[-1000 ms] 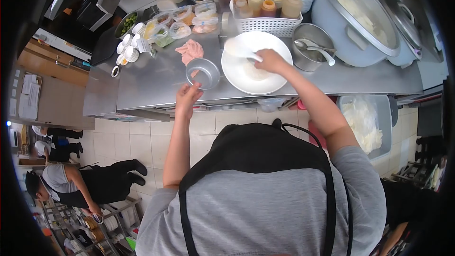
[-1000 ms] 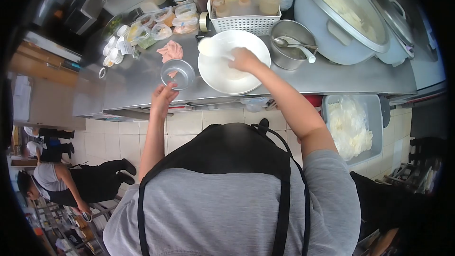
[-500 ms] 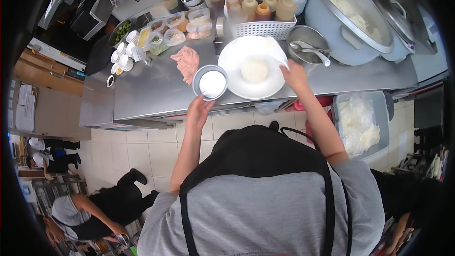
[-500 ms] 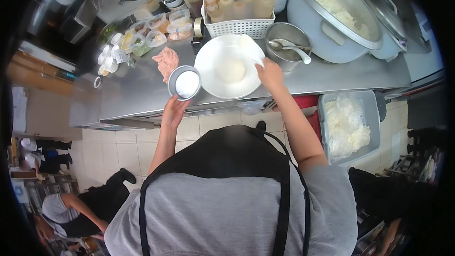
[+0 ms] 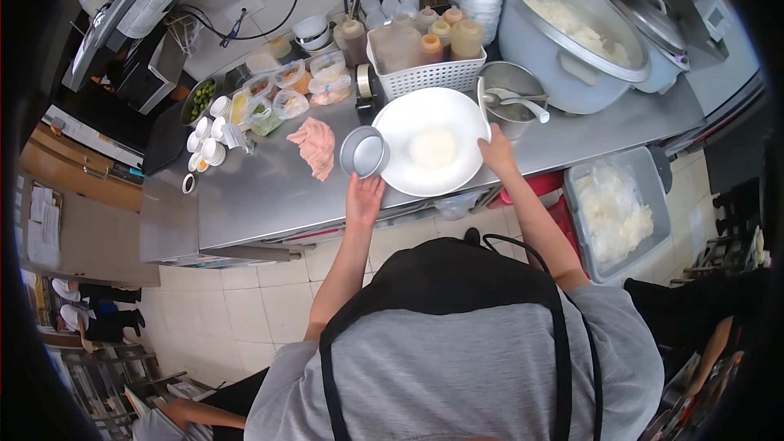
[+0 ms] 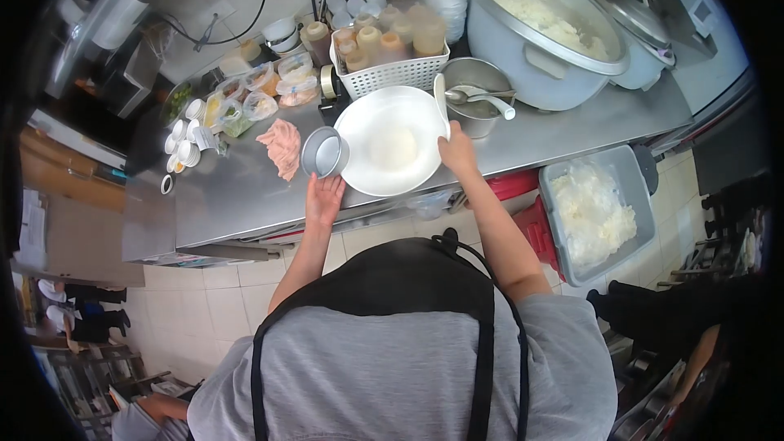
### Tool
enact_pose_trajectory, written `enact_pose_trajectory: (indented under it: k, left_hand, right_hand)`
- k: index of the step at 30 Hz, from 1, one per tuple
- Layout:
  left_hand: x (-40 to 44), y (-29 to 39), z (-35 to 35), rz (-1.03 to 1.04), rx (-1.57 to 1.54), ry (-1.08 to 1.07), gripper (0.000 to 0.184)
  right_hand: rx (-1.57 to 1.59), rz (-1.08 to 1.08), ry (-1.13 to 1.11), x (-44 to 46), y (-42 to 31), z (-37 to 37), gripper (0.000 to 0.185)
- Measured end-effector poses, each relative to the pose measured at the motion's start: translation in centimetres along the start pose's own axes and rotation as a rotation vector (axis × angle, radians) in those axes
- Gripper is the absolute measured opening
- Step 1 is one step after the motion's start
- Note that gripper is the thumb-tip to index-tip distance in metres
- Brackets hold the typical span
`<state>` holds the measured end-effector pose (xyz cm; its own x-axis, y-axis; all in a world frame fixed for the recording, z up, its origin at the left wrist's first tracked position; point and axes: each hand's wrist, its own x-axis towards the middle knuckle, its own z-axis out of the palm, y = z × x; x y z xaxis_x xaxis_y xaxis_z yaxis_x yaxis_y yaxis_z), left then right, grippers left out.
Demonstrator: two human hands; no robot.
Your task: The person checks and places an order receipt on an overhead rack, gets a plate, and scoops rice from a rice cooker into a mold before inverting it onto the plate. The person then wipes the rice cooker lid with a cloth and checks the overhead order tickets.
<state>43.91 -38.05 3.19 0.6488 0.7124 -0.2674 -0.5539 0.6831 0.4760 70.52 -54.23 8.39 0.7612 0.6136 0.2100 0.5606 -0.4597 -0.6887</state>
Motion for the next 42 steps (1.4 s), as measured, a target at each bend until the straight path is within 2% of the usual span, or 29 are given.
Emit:
enact_pose_trajectory:
  k: [1,3,7,10,12,14,16,18,25,27,29,33,36,38,40,42]
  left_hand:
    - [0.0,-0.1,0.0,-0.006,-0.001,-0.007,0.042]
    - [-0.1,0.1,-0.1,-0.021,0.000,0.030,0.039]
    - [1.1,1.1,-2.2,-0.071,-0.064,-0.039,0.034]
    - [0.0,3.2,0.5,-0.052,-0.038,-0.021,0.034]
    - [-0.3,4.7,2.2,-0.002,0.007,0.002,0.031]
    - [-0.4,6.0,3.1,0.011,0.025,-0.048,0.035]
    - [0.6,7.0,2.2,0.001,0.011,-0.056,0.039]
    - [1.3,7.7,1.5,0.000,-0.008,-0.054,0.043]
    - [2.4,8.2,4.0,0.032,0.004,-0.101,0.046]
    - [2.8,8.4,6.1,0.023,0.028,-0.135,0.045]
    - [3.1,8.1,9.1,0.055,0.115,-0.159,0.044]
    - [6.7,9.2,9.5,0.267,0.283,-0.080,0.045]
    - [7.9,7.8,13.1,0.252,0.304,-0.062,0.045]
    - [8.4,5.5,17.4,0.326,0.322,0.049,0.043]
    - [10.5,4.8,19.0,0.340,0.333,0.066,0.043]
    - [12.2,4.6,20.5,0.353,0.345,0.095,0.042]
  right_hand:
    - [-0.004,0.002,0.008,0.0,-1.5,-1.2,0.032]
    - [0.406,0.313,-0.250,-0.2,-4.1,-3.3,0.029]
    - [0.404,0.239,-0.126,-1.0,-4.5,-4.1,0.032]
    - [0.402,0.172,-0.057,-2.7,-4.0,-7.7,0.038]
    - [0.433,0.237,-0.013,-4.3,-3.8,-11.7,0.038]
    - [0.576,0.280,0.028,-6.1,-2.3,-15.3,0.038]
    - [0.690,0.497,0.094,-8.5,-2.3,-20.1,0.034]
    - [0.761,0.472,0.312,-10.4,1.3,-22.7,0.028]
    - [0.601,0.532,0.663,-13.8,11.5,-33.7,0.021]
    - [0.576,0.543,0.829,-13.0,15.3,-35.9,0.020]
    - [0.559,0.566,0.915,-11.5,19.8,-37.8,0.018]
    - [0.531,0.607,1.119,-7.0,29.3,-42.6,0.014]
    - [0.506,0.615,1.241,-2.0,37.8,-46.8,0.016]
    - [0.494,0.633,1.292,1.0,43.4,-48.3,0.018]
    - [0.336,0.672,1.374,4.5,48.3,-49.9,0.022]
    - [0.344,0.675,1.426,7.7,52.6,-51.2,0.024]
